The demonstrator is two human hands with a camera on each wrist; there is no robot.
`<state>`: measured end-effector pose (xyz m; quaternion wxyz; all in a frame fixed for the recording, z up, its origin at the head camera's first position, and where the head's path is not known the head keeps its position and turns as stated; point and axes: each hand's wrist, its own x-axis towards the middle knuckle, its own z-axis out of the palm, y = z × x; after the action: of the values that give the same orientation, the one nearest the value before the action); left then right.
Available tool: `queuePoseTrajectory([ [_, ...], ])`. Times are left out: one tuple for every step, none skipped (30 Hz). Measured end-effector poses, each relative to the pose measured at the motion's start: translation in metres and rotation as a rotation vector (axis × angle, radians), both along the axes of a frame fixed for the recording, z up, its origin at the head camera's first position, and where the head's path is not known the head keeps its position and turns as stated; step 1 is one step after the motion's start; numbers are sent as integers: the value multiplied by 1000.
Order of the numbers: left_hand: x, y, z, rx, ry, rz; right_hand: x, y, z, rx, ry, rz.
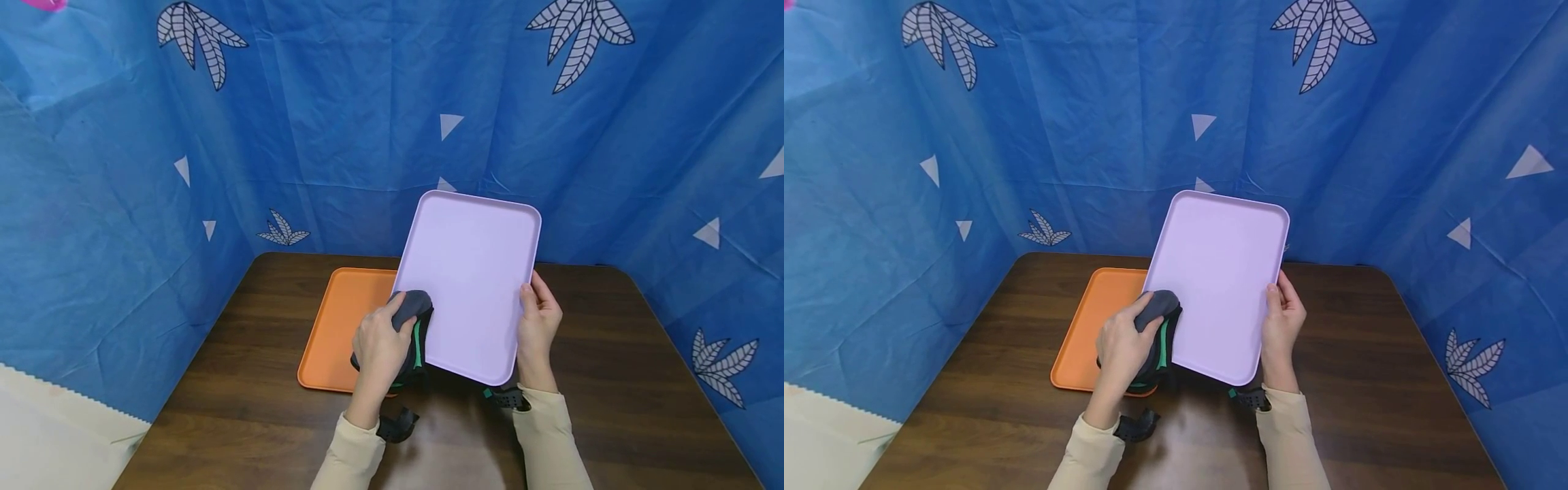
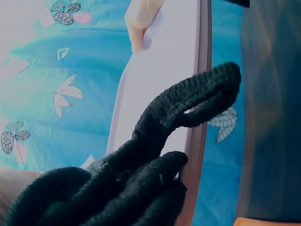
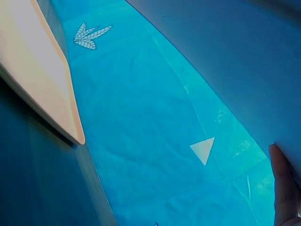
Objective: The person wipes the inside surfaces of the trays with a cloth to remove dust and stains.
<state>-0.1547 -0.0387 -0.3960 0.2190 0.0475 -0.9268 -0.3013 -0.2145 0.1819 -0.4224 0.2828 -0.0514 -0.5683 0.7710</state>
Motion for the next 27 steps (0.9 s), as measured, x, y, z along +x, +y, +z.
queuePoseTrajectory([
  [1, 2, 0, -2, 0, -7, 0, 0, 0, -4, 1, 1],
  [1, 4, 0, -5, 0, -15, 0, 0, 0, -3, 2, 0],
  [2, 6, 0, -7, -1, -25, 0, 0, -1, -3, 4, -2],
  [2, 8, -1, -9, 6, -37, 0, 0, -1, -5, 4, -4],
  [3, 10, -1, -12, 12, -49, 0, 0, -1, -4, 5, -7],
  [4, 13, -2, -15, 17, -61, -1, 0, -1, -3, 6, -9],
  [5, 15, -2, -17, 19, -74, -1, 0, -1, -5, 7, -10],
  [6, 19, -2, -19, 22, -86, -1, 0, -1, -3, 7, -11],
  [7, 22, -2, -26, 25, -96, -1, 0, -1, -7, 8, -9],
  [8, 25, -2, -31, 29, -108, -1, 0, -1, -9, 9, -9],
  [10, 29, -2, -37, 26, -117, -1, 0, 0, -14, 10, -7],
  [11, 33, -2, -46, 25, -127, -1, 0, -1, -19, 10, -6],
  [12, 36, -2, -56, 26, -136, 0, 0, -1, -23, 11, -5],
  [13, 40, -2, -67, 31, -146, -1, 0, -1, -24, 13, -5],
  [15, 44, -2, -79, 37, -157, -1, 0, -1, -28, 16, -5],
  [16, 47, -1, -88, 40, -170, -1, 0, -1, -29, 21, -6],
  [17, 51, -1, -100, 42, -180, -2, 0, -2, -33, 25, -6],
  [18, 54, -1, -113, 47, -191, -2, -1, -2, -35, 31, -7],
  [20, 58, -1, -123, 48, -202, -2, -1, -2, -40, 37, -6],
  [21, 61, -1, -134, 50, -213, -3, -1, -2, -43, 41, -7],
  [23, 64, -1, -144, 51, -225, -3, -2, -2, -49, 41, -8],
  [24, 68, -2, -156, 52, -234, -3, -2, -2, -55, 41, -6],
  [26, 71, -2, -166, 55, -243, -3, -2, -2, -66, 40, -5],
  [27, 75, -3, -177, 60, -252, -3, -3, -2, -76, 37, -3],
  [28, 78, -3, -185, 65, -263, -2, -3, -1, -77, 30, -5],
  [29, 81, -4, -194, 73, -271, -2, -4, 1, -73, 24, -10],
  [31, 84, -4, -200, 80, -280, -1, -4, 2, -73, 19, -14],
])
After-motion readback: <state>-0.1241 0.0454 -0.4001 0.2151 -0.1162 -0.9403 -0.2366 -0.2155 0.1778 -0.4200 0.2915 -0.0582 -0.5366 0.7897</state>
